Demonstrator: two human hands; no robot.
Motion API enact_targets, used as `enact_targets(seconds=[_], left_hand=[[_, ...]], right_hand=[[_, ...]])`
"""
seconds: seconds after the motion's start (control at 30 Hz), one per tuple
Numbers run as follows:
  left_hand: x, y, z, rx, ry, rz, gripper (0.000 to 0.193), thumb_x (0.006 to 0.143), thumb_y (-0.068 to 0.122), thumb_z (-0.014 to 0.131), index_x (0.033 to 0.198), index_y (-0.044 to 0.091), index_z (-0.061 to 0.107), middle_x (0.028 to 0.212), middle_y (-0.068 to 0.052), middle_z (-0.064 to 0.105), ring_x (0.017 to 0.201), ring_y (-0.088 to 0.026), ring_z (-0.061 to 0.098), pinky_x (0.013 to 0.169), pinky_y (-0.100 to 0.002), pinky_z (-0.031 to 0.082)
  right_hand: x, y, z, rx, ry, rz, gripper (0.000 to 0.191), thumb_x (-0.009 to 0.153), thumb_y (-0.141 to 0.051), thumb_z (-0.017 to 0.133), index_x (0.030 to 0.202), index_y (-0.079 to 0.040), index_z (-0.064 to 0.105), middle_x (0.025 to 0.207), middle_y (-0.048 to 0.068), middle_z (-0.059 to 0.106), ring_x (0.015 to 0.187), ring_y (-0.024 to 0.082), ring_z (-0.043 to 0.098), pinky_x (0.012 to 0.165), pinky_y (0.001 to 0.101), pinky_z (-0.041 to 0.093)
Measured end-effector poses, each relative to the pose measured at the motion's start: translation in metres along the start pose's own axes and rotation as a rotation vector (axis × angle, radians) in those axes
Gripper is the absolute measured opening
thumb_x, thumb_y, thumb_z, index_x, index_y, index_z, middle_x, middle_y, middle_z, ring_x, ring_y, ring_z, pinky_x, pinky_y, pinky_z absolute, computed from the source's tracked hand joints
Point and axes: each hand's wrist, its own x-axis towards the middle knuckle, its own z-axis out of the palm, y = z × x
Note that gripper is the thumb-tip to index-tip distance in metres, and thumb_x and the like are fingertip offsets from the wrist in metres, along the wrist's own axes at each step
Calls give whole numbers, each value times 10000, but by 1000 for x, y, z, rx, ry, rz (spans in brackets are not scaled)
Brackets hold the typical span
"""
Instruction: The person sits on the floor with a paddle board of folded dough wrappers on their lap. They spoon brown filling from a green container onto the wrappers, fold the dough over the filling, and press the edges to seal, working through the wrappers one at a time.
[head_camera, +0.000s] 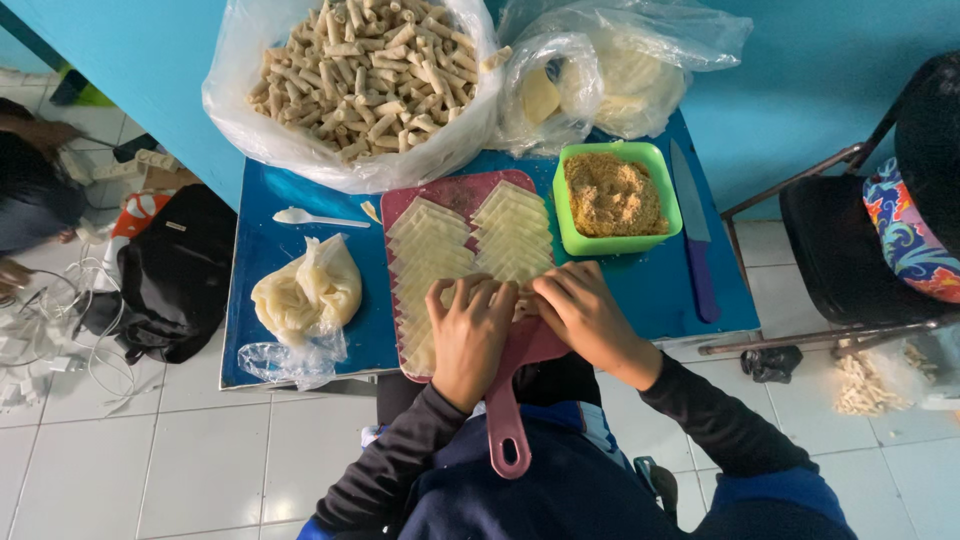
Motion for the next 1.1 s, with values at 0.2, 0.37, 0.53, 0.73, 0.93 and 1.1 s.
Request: enact_targets(seconds=[0.2,0.37,0.53,0.73,0.93,1.1], left_hand=[[-1,0,-1,49,15,14,272,885,178,667,1153,129,674,1069,-9,661,1130,-193,600,1064,-488,343],[-5,2,1,43,29,0,233,927,219,670,1141,129,675,1050,-23,650,1130,-202,599,1066,-498,342],[-8,2,4,84,19,-3,298,934,226,671,1216,128,675,1053,-19,643,1134,-196,599,1060,-488,359],[-8,2,10,127,-14,-38,515,921,258,677,1414,128,603,1107,-44,592,1101,-228,562,996,-465,380],[-7,1,12,119,-34,-86,579,919,280,681,1471,160,554,1115,-35,569,1083,-228,540,992,-463,386],[-7,1,10,222,15,-103,758,876,338,703,1560,157,431,1176,-56,572,1104,-260,532,989,-458,383]], right_hand=[[-4,0,-9,130,-46,125,362,814,-91,762,1140,-48,610,1102,121,630,997,359,607,862,445,472],[-6,4,-9,113,-43,125,295,877,-44,723,1158,-59,636,1161,92,657,980,328,633,855,423,506],[-5,8,-6,-25,-26,-11,264,819,-30,725,1079,-47,680,1141,100,652,972,314,636,870,425,496],[3,11,-7,-169,-36,-104,222,814,-64,736,1021,-32,663,1155,116,642,998,302,636,907,427,480],[7,10,-4,-274,-9,-155,204,808,-100,743,992,-60,665,1146,88,648,1026,282,626,907,441,449],[16,14,2,-234,-6,-121,182,901,-138,768,1037,-50,686,1130,76,644,988,264,603,898,425,441]])
